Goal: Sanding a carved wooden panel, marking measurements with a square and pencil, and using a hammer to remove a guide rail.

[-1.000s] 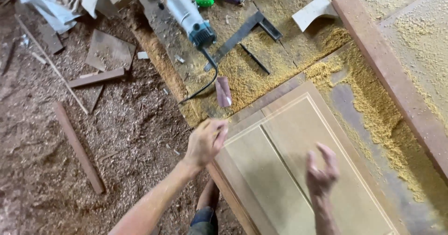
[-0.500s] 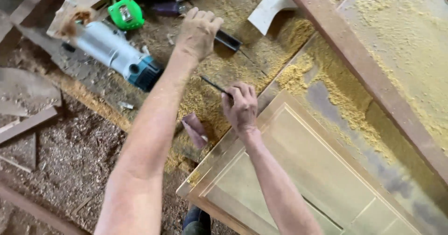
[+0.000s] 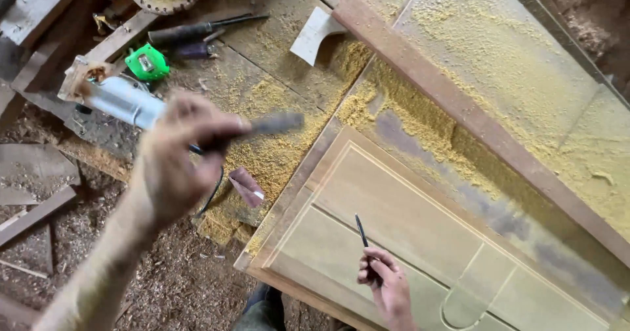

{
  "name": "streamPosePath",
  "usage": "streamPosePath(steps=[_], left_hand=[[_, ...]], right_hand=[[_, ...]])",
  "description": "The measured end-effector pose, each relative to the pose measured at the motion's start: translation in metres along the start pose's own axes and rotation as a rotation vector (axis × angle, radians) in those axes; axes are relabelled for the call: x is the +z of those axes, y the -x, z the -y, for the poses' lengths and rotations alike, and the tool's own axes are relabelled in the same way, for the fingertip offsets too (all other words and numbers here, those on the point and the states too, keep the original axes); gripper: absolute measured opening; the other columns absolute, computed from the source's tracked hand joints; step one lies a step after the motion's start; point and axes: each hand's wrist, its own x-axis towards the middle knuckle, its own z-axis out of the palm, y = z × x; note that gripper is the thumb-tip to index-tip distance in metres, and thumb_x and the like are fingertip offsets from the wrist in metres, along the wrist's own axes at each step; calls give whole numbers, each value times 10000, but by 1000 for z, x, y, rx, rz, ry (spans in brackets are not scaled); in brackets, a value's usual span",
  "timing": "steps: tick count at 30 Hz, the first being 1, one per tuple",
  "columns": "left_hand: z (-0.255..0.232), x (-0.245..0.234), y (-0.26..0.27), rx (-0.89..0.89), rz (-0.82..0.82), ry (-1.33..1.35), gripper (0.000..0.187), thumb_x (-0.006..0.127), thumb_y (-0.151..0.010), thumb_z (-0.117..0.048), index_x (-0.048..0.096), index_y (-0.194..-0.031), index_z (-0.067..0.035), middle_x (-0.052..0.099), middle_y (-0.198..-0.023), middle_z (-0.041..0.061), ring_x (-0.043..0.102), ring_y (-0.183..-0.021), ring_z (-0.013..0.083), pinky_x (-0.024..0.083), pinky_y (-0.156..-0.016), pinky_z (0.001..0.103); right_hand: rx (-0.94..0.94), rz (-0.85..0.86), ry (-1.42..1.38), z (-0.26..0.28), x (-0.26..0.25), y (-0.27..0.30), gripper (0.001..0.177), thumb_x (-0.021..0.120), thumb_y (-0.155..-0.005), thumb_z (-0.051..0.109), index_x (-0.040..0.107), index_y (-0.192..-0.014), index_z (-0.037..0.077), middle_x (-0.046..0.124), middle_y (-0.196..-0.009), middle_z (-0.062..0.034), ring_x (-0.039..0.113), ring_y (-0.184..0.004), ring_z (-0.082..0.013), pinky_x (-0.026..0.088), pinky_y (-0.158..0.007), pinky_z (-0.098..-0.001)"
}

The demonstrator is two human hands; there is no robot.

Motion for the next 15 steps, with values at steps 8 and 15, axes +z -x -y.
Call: streamPosePath(steps=[8,15], left_hand=[[-177,138,184,530,436,593,237,524,-1054,29,545,-819,54,465,-954,180,553,-869,382,509,-985,520],[-266,304,358,-69,92,824,616,519,-1023,-665,679,-1310,-144,347,-1563,160,587,-1077,174,455,-979,316]], right_hand=[[271,200,-113,39,3,51,792,571,-837,630,662,-1235,-49,663,-1009,-177,653,-911,-308,531,-862,-460],[128,109,-292,27,-128,82,243,624,-1002,369,634,-1051,131,499,-793,28,443,-556,-26,347,-454,-152]])
